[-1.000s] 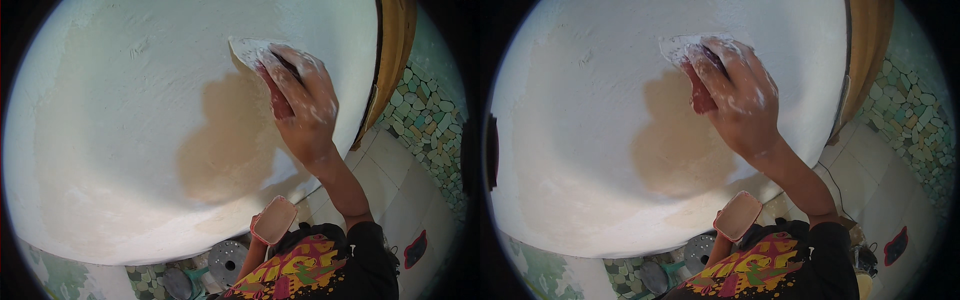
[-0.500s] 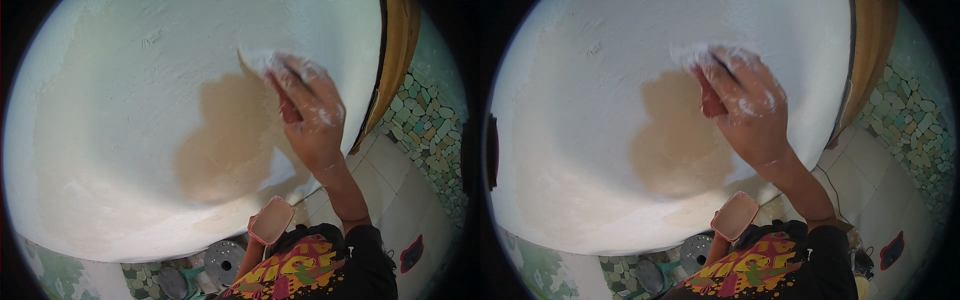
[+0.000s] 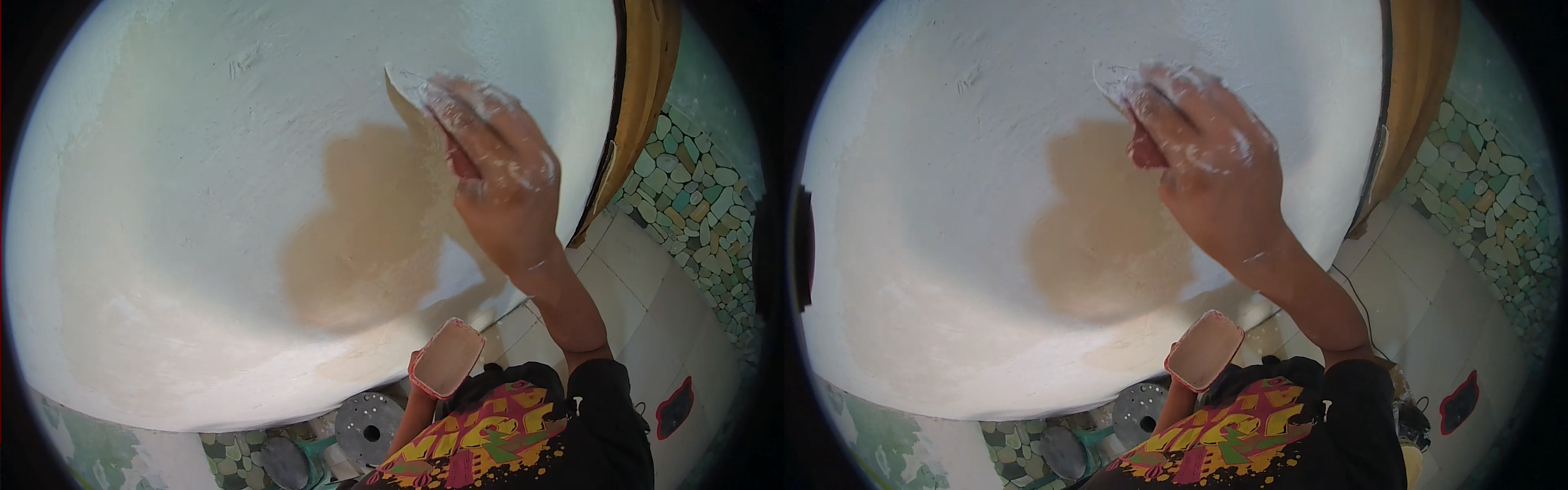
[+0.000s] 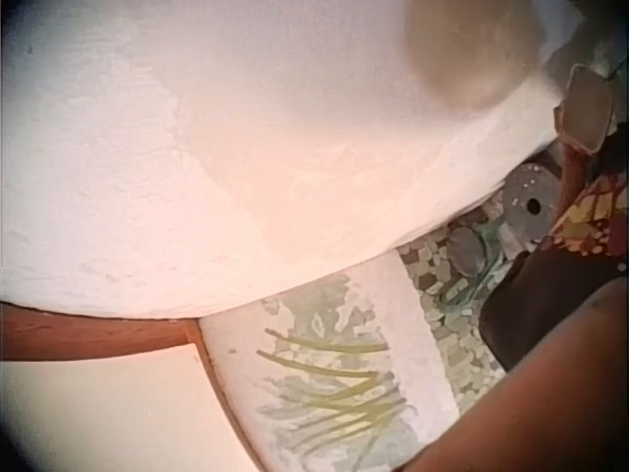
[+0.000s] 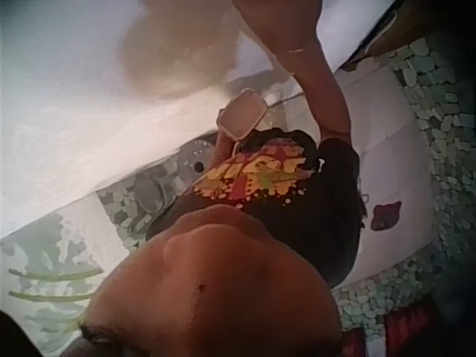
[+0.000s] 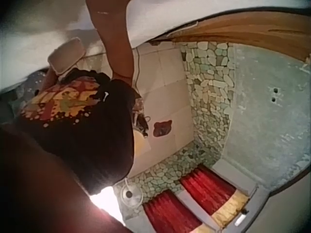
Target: Applying and smoothing white putty on a wall using a scraper tool.
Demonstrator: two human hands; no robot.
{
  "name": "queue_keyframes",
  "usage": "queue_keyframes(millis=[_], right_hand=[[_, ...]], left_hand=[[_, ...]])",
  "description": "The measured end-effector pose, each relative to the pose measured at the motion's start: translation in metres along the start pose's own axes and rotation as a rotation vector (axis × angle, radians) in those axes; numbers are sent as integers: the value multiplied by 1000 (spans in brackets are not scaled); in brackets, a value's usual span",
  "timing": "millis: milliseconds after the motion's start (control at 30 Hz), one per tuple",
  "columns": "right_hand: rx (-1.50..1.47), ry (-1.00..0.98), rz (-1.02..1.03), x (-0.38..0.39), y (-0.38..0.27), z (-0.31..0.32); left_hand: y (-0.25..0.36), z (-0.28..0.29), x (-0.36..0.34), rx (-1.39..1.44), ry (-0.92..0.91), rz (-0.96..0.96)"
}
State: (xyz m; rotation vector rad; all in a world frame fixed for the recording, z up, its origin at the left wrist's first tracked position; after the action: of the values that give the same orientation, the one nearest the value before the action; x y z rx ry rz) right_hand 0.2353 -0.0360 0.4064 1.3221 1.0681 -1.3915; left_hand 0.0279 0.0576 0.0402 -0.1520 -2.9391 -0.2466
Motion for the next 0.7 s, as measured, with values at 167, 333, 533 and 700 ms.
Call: queue_keyframes(millis=[167, 333, 533, 700], right_hand=[[47, -52, -16, 10, -9, 3], [53, -58, -48, 10, -10, -8], [27, -41, -32, 10, -7, -10], [-10, -33, -35, 12, -3, -9]], left_hand=[[-4, -2, -2, 7, -15, -43], [1, 5, 4, 2, -54, -24], [9, 5, 5, -5, 16, -45], [10, 9, 4, 46, 47, -15]])
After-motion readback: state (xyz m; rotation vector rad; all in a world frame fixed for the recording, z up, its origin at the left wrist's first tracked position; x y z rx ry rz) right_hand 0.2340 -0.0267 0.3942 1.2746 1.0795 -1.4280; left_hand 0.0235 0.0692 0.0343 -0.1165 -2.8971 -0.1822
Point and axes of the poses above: each hand's wrist, its own x-axis away from the middle knuckle, its own z-axis out of the back of the hand, y = z × x, the point moved 4 cm from there along -x, towards the middle knuckle, and after that the axes turned 10 degrees about z, right-handed, at the moved point
